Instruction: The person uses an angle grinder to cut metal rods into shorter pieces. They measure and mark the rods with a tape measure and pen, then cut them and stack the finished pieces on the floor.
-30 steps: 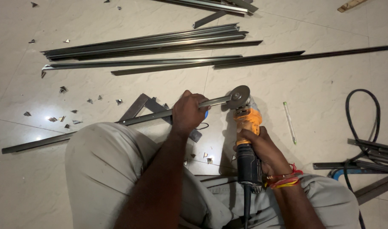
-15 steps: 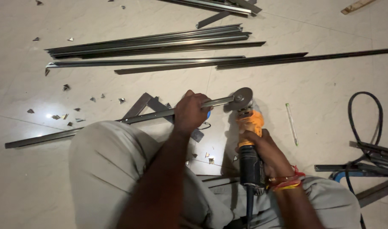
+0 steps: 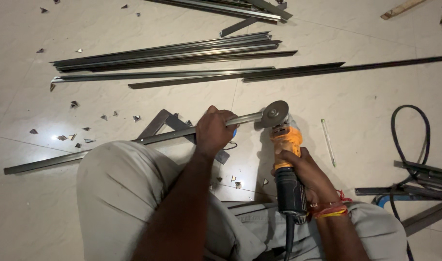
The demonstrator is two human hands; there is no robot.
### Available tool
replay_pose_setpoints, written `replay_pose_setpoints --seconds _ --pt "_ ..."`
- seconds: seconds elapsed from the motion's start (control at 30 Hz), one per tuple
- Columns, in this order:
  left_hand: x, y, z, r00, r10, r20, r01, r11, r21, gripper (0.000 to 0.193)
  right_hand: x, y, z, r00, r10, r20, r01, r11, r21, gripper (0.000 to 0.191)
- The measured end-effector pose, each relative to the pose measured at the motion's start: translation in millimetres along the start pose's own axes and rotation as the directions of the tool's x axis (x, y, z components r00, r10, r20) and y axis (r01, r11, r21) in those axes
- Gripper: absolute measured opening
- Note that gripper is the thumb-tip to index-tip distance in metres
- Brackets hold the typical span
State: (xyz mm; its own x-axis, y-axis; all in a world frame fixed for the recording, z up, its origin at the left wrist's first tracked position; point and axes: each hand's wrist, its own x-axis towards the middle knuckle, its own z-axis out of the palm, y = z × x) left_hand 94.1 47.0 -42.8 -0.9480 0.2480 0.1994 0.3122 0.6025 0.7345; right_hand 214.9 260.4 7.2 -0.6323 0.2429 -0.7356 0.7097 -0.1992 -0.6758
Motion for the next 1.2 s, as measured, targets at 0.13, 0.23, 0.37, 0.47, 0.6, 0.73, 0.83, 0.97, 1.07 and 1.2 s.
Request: replay_pose_setpoints --seconds 0.13,0.23,0.37,0.47,0.6,0.73,0.83,0.97,1.07,1.2 --pt "-0.1 1.6 -1.6 1.0 -0.007 0.017 0.007 1.0 0.007 0.009 -1.7 -2.3 2.7 1.0 -0.015 0.018 0.015 1.0 -0.019 0.051" --pt "-0.7 2.8 -1.7 1.0 -0.006 0.015 0.006 1.0 0.013 0.007 -3.9 -3.9 2.3 1.0 -0.02 0.025 0.02 1.0 -0.009 0.052" --pt "-1.0 2.1 -1.3 1.0 0.008 0.005 -0.008 1.0 0.004 0.007 -4.5 -5.4 1.6 0.999 -0.022 0.025 0.023 0.999 -0.039 0.053" --pt "0.0 1.4 0.3 1.0 0.013 0.004 -0.013 1.0 -0.001 0.008 -3.2 -4.9 2.6 0.999 -0.013 0.03 0.014 0.999 -0.033 0.054" --pt "0.2 1.2 1.6 1.0 0.001 0.012 0.0 1.0 -0.015 0.008 -1.8 -3.6 3.7 0.999 -0.017 0.03 0.018 0.999 -0.029 0.057" --pt "0.5 2.0 0.9 0.999 -0.021 0.03 0.02 1.0 0.018 0.008 -1.9 -3.2 4.7 0.999 -0.019 0.029 0.021 0.997 -0.071 0.058" --pt "1.2 3.6 0.2 0.998 -0.042 0.037 0.042 0.999 0.011 0.009 -1.3 -3.5 7.2 1.0 -0.001 0.01 0.002 0.995 -0.099 0.058" --pt "1.0 4.4 -0.8 0.998 -0.046 0.048 0.045 0.999 0.017 0.009 -0.9 -3.5 6.4 1.0 -0.002 0.0 0.002 0.995 -0.097 0.057" --pt "1.5 2.2 0.7 0.998 -0.034 0.05 0.033 0.999 0.024 0.009 -0.1 -3.8 2.0 1.0 -0.011 0.018 0.011 0.999 -0.032 0.053" --pt "0.1 -4.6 4.6 0.999 -0.024 0.048 0.023 0.999 0.027 0.007 -0.4 -7.0 -6.6 1.0 0.0 0.009 0.0 0.999 0.039 0.045"
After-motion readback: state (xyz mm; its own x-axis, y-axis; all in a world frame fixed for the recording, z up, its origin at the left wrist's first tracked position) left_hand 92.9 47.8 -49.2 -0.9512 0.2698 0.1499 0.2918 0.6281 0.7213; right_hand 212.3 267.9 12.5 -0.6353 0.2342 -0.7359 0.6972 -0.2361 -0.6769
